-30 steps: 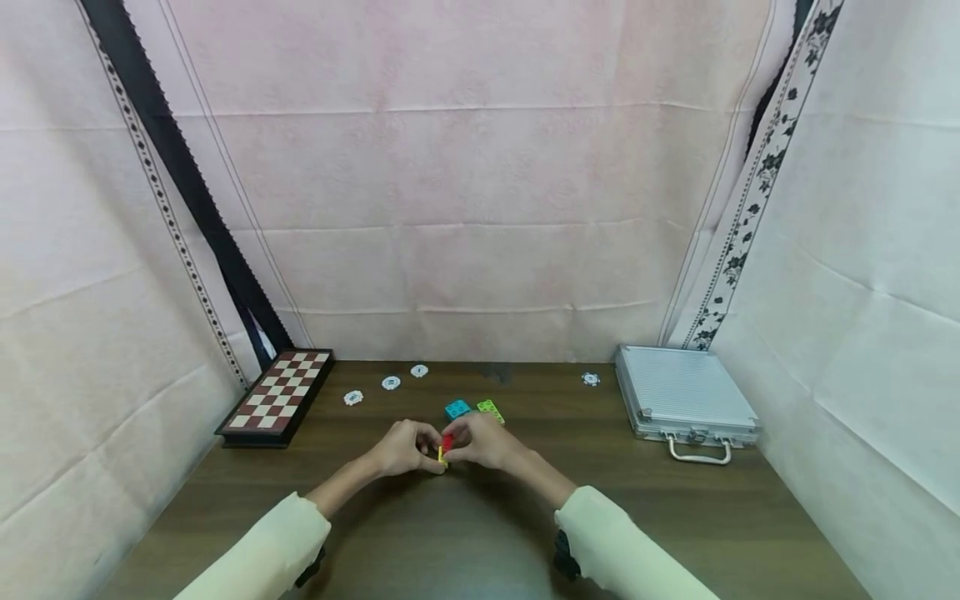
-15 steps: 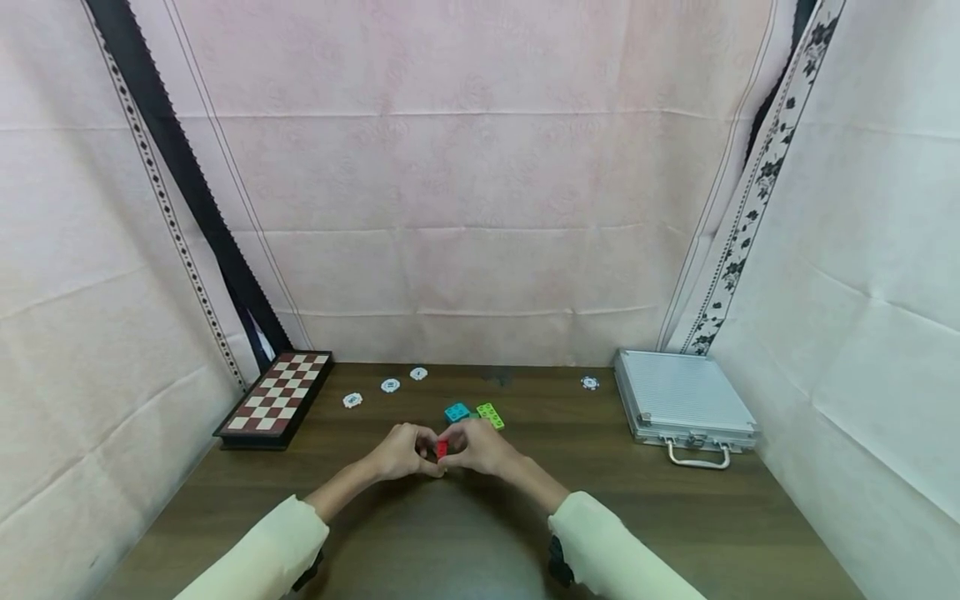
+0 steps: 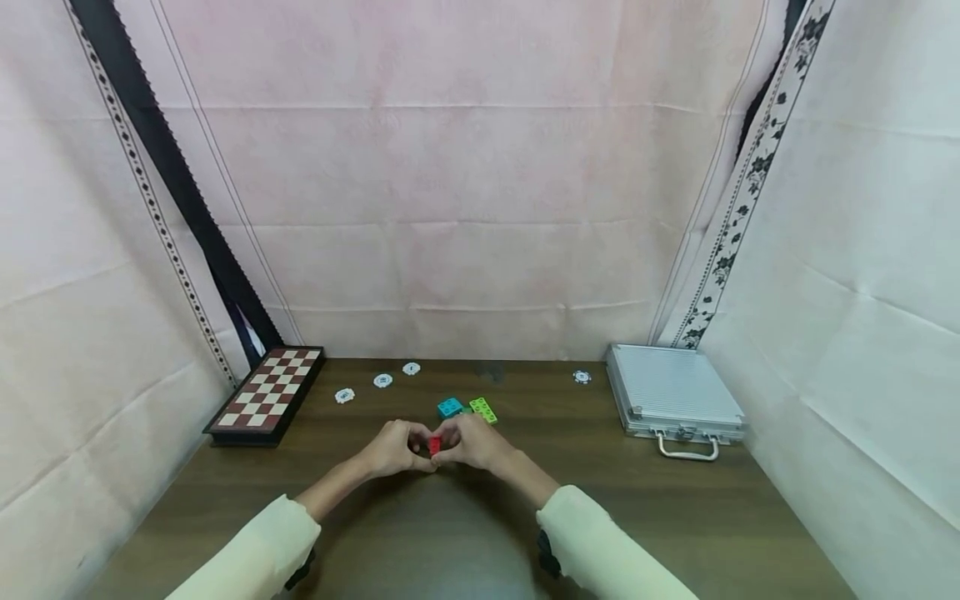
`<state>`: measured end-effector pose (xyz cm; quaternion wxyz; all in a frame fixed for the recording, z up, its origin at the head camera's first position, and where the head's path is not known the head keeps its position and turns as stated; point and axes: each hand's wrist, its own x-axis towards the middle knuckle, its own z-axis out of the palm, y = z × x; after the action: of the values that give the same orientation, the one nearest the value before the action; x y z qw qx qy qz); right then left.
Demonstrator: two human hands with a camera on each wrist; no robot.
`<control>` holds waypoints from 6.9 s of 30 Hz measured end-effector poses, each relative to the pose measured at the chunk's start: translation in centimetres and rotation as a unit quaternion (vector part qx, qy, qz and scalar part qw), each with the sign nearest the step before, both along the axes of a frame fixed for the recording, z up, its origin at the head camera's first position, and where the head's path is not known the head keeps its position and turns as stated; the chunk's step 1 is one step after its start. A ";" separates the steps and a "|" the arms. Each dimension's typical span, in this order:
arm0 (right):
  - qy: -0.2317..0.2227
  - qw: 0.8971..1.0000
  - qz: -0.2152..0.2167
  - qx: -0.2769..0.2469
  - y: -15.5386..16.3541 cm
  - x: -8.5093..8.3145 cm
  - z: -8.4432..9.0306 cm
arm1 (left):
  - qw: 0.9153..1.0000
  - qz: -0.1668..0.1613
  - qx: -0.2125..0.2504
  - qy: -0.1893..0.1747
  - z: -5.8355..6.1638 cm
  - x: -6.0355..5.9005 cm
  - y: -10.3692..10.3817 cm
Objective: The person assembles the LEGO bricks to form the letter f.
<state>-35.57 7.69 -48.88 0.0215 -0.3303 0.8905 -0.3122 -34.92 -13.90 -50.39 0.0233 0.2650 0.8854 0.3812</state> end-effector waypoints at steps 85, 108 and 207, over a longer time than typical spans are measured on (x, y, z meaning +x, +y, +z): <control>0.083 0.995 -0.055 0.005 5.3 -0.2 1.3 | 0.999 -0.018 0.017 -0.032 1.1 0.4 -0.5; 0.058 0.998 0.019 0.000 2.0 1.6 1.1 | 0.999 -0.017 0.000 -0.036 0.8 0.0 -0.6; 0.050 0.998 -0.037 -0.033 5.1 -2.6 -0.3 | 1.000 -0.016 -0.009 -0.011 1.8 0.0 -0.7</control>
<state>-38.14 12.74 -49.15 -0.0453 -0.3131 0.8912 -0.3250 -34.93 -14.64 -48.56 0.0413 0.2746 0.8843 0.3755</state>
